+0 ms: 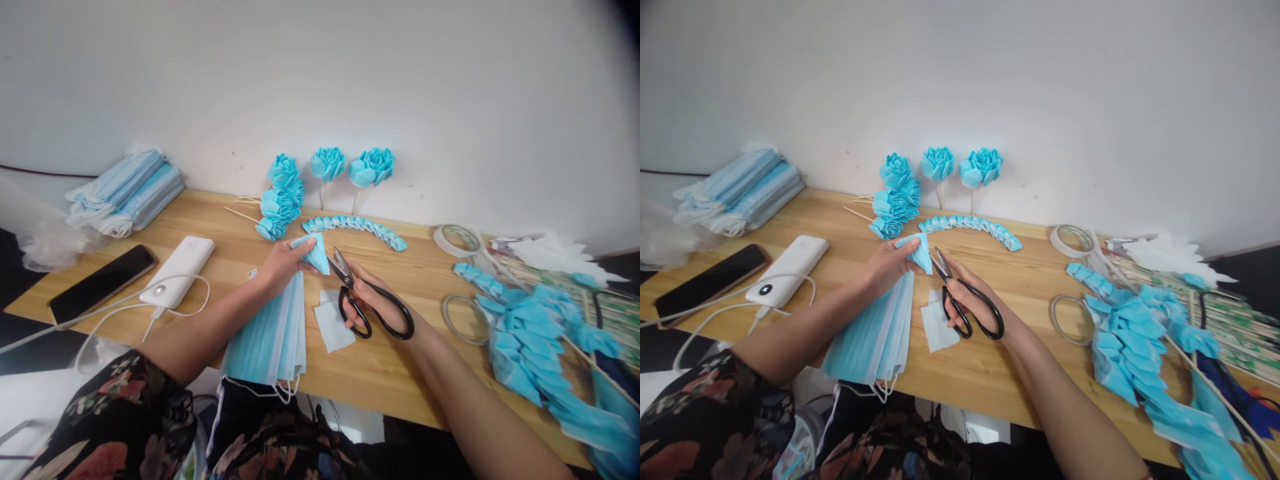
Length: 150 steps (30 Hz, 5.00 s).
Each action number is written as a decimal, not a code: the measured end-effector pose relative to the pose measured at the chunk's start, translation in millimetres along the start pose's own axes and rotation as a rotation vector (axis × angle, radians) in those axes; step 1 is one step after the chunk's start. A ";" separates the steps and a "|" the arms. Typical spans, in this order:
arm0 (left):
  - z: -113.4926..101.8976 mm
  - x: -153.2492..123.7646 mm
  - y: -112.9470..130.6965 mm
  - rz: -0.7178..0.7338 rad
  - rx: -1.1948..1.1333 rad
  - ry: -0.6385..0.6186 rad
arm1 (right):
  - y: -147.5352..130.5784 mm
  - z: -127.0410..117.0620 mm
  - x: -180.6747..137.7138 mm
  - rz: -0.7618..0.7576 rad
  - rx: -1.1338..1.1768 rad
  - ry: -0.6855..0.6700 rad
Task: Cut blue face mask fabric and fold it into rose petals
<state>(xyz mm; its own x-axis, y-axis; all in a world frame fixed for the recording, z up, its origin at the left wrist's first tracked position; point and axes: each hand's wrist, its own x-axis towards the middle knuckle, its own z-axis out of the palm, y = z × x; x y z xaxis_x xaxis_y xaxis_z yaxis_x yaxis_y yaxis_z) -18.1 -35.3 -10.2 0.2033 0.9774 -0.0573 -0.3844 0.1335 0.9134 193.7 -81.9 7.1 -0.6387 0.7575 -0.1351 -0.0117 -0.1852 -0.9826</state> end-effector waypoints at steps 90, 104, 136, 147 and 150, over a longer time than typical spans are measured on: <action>-0.6 -1.9 15.8 -0.126 -0.218 -0.188 | -19.7 -3.9 -8.4 0.016 -0.254 0.014; 3.1 -5.9 8.3 -0.124 -0.152 -0.260 | -16.2 -2.6 -5.1 0.008 -0.215 0.026; 3.3 -6.2 -1.0 -0.151 -0.061 -0.301 | -8.4 2.1 -2.1 -0.084 -0.177 0.135; 2.7 -4.2 0.5 -0.174 -0.088 -0.262 | -7.7 7.9 -2.0 -0.090 -0.177 0.178; 1.8 -3.5 -0.1 -0.166 -0.074 -0.256 | -4.9 4.7 -1.4 -0.077 -0.130 0.159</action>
<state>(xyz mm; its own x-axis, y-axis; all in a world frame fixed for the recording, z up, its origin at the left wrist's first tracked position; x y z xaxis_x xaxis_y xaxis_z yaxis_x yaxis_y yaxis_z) -17.2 -39.0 -9.4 0.4851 0.8697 -0.0915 -0.3898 0.3087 0.8676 191.0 -85.0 12.7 -0.5107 0.8571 -0.0671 0.0496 -0.0485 -0.9976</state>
